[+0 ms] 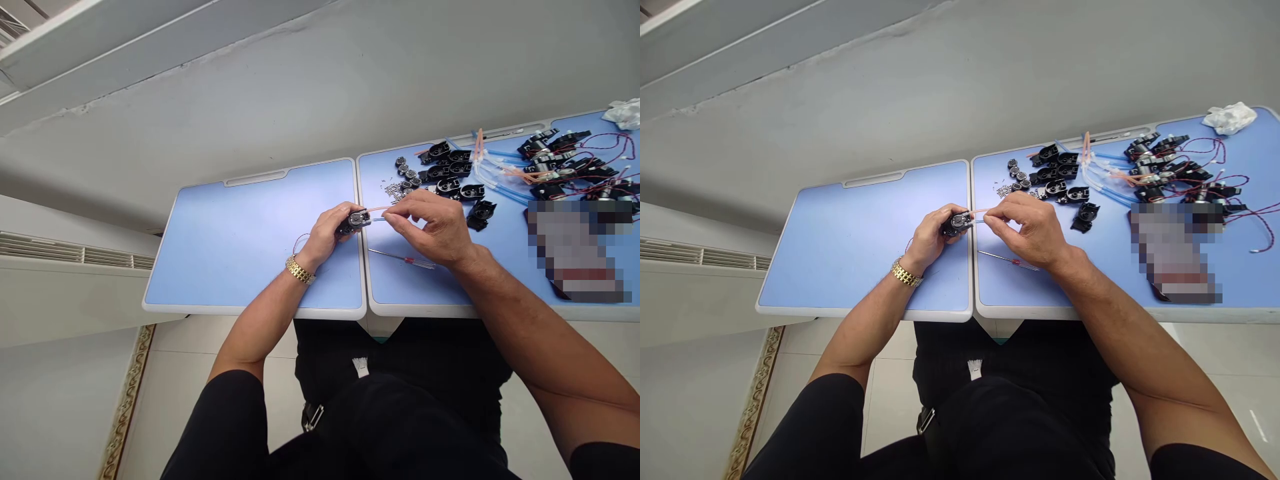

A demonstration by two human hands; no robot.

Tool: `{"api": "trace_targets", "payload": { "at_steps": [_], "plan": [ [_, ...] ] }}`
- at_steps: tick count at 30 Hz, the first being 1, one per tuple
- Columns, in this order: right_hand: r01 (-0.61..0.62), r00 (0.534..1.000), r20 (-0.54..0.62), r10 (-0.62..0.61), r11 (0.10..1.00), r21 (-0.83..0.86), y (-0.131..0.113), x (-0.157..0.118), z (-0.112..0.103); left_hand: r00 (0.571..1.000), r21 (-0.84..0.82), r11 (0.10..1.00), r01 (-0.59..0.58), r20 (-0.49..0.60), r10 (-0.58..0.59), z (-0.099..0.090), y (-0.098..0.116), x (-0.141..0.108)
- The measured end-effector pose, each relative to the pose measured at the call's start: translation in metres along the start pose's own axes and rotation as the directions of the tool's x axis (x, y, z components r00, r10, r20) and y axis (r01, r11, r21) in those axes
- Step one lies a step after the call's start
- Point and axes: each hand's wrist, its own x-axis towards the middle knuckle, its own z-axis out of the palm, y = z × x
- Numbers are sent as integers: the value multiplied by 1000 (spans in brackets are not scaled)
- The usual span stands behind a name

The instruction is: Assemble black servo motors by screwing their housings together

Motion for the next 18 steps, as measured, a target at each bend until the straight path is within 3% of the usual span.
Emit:
{"api": "trace_targets", "payload": {
  "at_steps": [6,10,18],
  "plan": [
    [11,1000,-3,-11,1000,3,0,-1,1,998,182,981,-69,20,67,-2,1,-3],
    [115,993,-19,-116,993,-14,2,-3,7,993,308,944,-114,29,110,2,8,-8],
    [172,985,59,-164,971,-168,-1,-11,17,989,374,916,-142,91,117,10,16,-12]
  ]
}}
